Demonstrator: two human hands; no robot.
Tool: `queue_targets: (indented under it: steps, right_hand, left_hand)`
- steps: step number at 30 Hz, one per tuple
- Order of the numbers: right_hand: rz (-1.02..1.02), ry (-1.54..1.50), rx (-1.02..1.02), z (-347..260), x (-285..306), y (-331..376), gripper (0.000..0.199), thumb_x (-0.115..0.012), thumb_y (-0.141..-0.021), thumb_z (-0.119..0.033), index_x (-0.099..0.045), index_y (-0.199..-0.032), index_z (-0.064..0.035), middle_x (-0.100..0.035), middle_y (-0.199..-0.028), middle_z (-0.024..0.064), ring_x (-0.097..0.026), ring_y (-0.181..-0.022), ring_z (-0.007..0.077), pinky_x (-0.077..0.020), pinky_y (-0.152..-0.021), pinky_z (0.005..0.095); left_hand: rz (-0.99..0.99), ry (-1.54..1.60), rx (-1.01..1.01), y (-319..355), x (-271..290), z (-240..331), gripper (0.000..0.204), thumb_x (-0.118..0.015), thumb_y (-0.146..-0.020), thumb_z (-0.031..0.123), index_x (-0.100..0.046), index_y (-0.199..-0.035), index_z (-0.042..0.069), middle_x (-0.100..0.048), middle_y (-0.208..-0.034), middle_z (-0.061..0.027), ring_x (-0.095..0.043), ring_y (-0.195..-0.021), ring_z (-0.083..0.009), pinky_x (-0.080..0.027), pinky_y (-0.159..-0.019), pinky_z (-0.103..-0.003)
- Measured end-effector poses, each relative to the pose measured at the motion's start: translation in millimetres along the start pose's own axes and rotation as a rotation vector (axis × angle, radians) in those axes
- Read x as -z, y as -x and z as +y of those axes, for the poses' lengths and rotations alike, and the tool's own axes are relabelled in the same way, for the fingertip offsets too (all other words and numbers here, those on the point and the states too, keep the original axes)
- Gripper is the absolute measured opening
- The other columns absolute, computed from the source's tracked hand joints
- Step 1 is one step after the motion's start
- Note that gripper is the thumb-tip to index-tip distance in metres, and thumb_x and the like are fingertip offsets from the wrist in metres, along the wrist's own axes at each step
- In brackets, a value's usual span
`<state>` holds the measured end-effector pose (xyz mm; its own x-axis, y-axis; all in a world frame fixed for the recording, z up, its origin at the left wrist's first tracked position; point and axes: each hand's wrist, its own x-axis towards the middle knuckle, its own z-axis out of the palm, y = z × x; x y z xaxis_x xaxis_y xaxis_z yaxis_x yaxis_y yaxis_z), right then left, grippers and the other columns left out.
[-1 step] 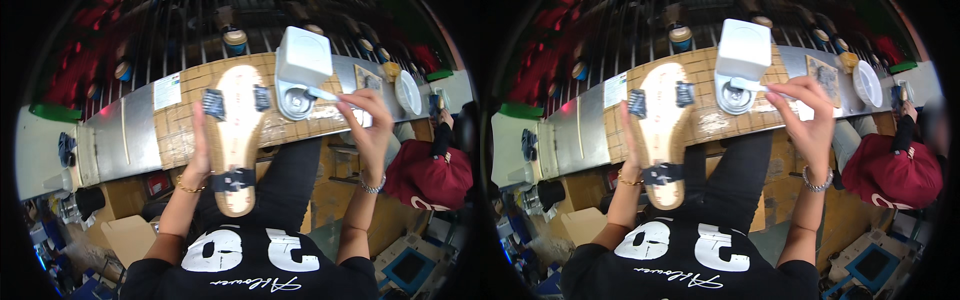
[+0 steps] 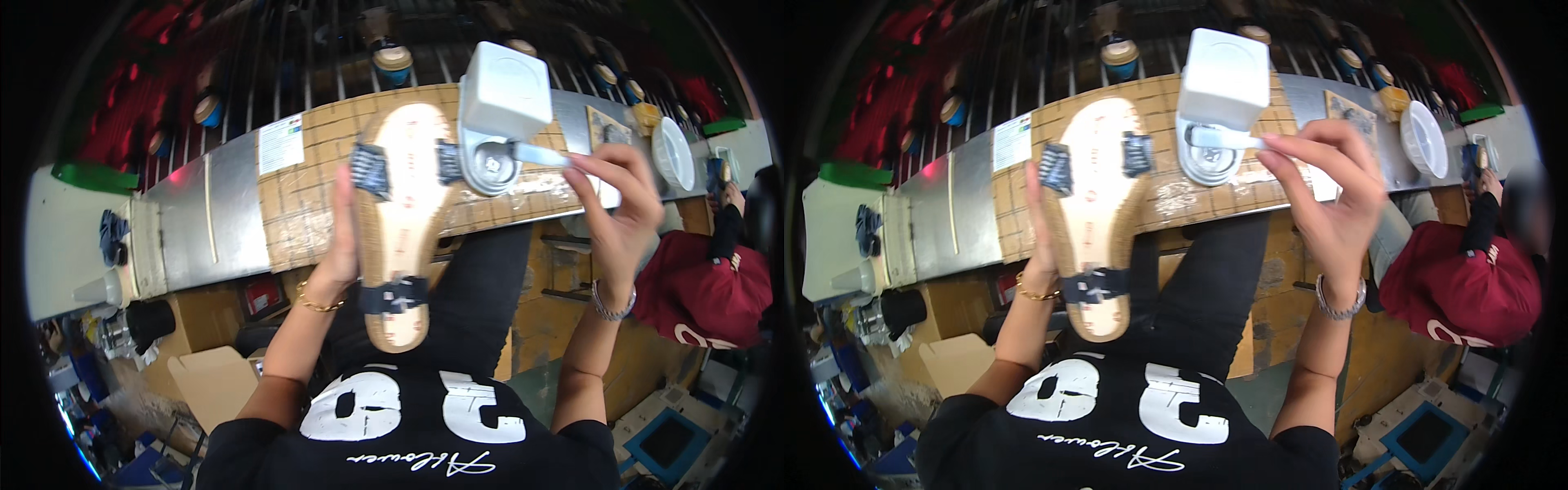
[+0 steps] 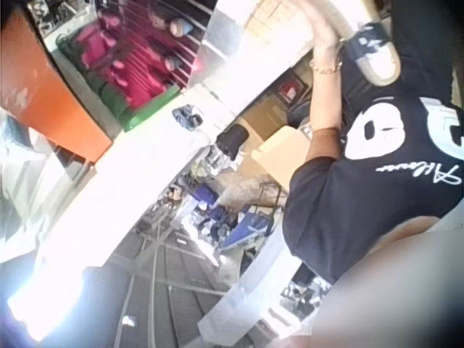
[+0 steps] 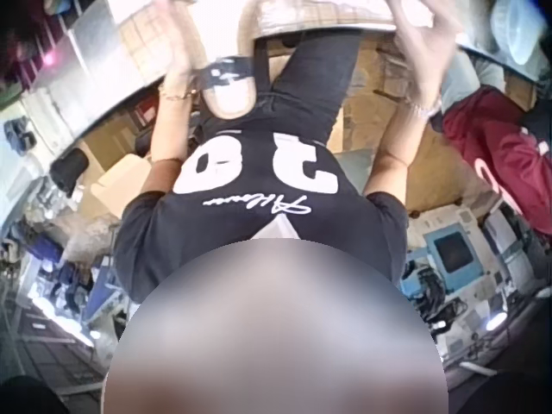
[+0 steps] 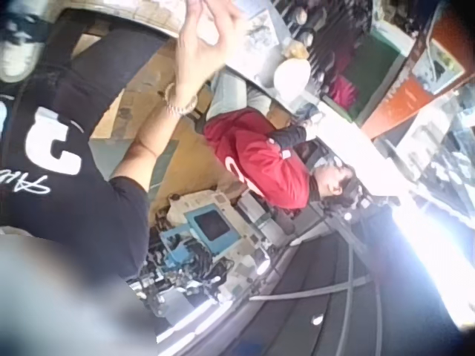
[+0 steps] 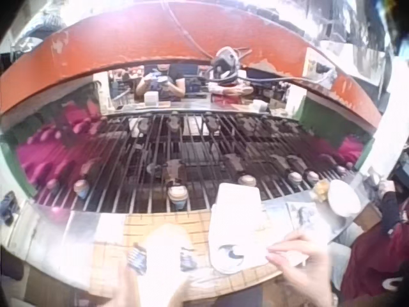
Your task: The person holds a cork-soled sandal and uses a small brush to apply black paint to the straps. The person repeatedly dips the brush into a container and paints different sections of the straps, rotating the sandal to reach all areas.
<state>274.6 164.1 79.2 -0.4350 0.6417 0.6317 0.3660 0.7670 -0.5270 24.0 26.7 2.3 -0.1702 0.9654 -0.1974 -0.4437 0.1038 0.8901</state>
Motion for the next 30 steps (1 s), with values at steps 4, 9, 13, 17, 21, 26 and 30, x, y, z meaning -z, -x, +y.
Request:
queue_targets:
  steps: [4,9,13,17,21,26,30]
  right_hand:
    - [0.040,-0.227,0.053,-57.4,-13.0,2.8,0.028,-0.083,-0.069,0.004,-0.081,-0.094,-0.0084,-0.064,-0.086,0.0057,-0.060,-0.076,0.0135,-0.0449,-0.065,0.0249]
    - [0.015,-0.182,0.063,-74.8,-23.6,-6.0,0.027,-0.082,-0.069,0.005,-0.081,-0.093,-0.0061,-0.061,-0.082,0.0043,-0.057,-0.072,0.0116,-0.0436,-0.063,0.0233]
    - [0.045,-0.158,0.089,-79.7,-19.8,-11.8,0.021,-0.077,-0.075,0.005,-0.078,-0.095,-0.0003,-0.061,-0.086,0.0064,-0.055,-0.079,0.0141,-0.0402,-0.073,0.0245]
    - [0.051,-0.152,0.113,-81.7,-13.8,-13.1,0.021,-0.075,-0.078,0.006,-0.076,-0.099,0.0017,-0.060,-0.091,0.0084,-0.053,-0.085,0.0157,-0.0390,-0.079,0.0255]
    - [0.014,-0.203,0.165,-77.3,-9.5,-13.6,0.022,-0.075,-0.076,0.006,-0.075,-0.098,0.0018,-0.060,-0.094,0.0105,-0.052,-0.085,0.0165,-0.0397,-0.077,0.0264]
    - [-0.001,-0.191,0.197,-76.0,-6.4,-12.4,0.023,-0.076,-0.074,0.005,-0.076,-0.097,0.0007,-0.060,-0.097,0.0118,-0.052,-0.082,0.0159,-0.0397,-0.074,0.0258]
    - [-0.032,-0.146,0.228,-78.1,-3.2,-12.8,0.024,-0.077,-0.072,0.005,-0.076,-0.096,-0.0007,-0.060,-0.098,0.0127,-0.052,-0.080,0.0157,-0.0389,-0.073,0.0251]
  left_hand:
    - [-0.221,0.025,-0.165,7.7,-21.7,1.7,0.091,-0.020,-0.100,0.073,-0.043,-0.144,-0.003,-0.062,-0.131,-0.0195,-0.065,-0.116,-0.0234,-0.054,-0.099,-0.038]
    - [-0.261,0.016,-0.208,13.4,-36.1,15.8,0.097,-0.023,-0.096,0.078,-0.047,-0.140,-0.006,-0.063,-0.130,-0.0179,-0.064,-0.116,-0.0211,-0.052,-0.099,-0.035]
    - [-0.269,-0.092,-0.234,17.2,-37.1,23.7,0.108,-0.028,-0.088,0.087,-0.055,-0.131,-0.008,-0.070,-0.116,-0.0165,-0.068,-0.106,-0.0195,-0.054,-0.092,-0.033]
    - [-0.251,-0.241,-0.262,19.4,-37.4,26.2,0.110,-0.027,-0.084,0.091,-0.063,-0.118,-0.007,-0.074,-0.098,-0.0150,-0.071,-0.093,-0.0198,-0.055,-0.083,-0.032]
    - [-0.223,-0.242,-0.313,19.5,-40.4,25.5,0.105,-0.026,-0.086,0.088,-0.064,-0.116,-0.005,-0.074,-0.095,-0.0143,-0.072,-0.090,-0.0206,-0.053,-0.080,-0.032]
    - [-0.247,-0.243,-0.329,19.4,-37.8,26.6,0.101,-0.024,-0.089,0.084,-0.068,-0.108,-0.005,-0.075,-0.091,-0.0137,-0.072,-0.088,-0.0215,-0.053,-0.080,-0.033]
    - [-0.253,-0.239,-0.293,20.6,-36.2,29.8,0.101,-0.023,-0.090,0.084,-0.069,-0.106,-0.006,-0.075,-0.092,-0.0136,-0.072,-0.089,-0.0214,-0.054,-0.080,-0.032]
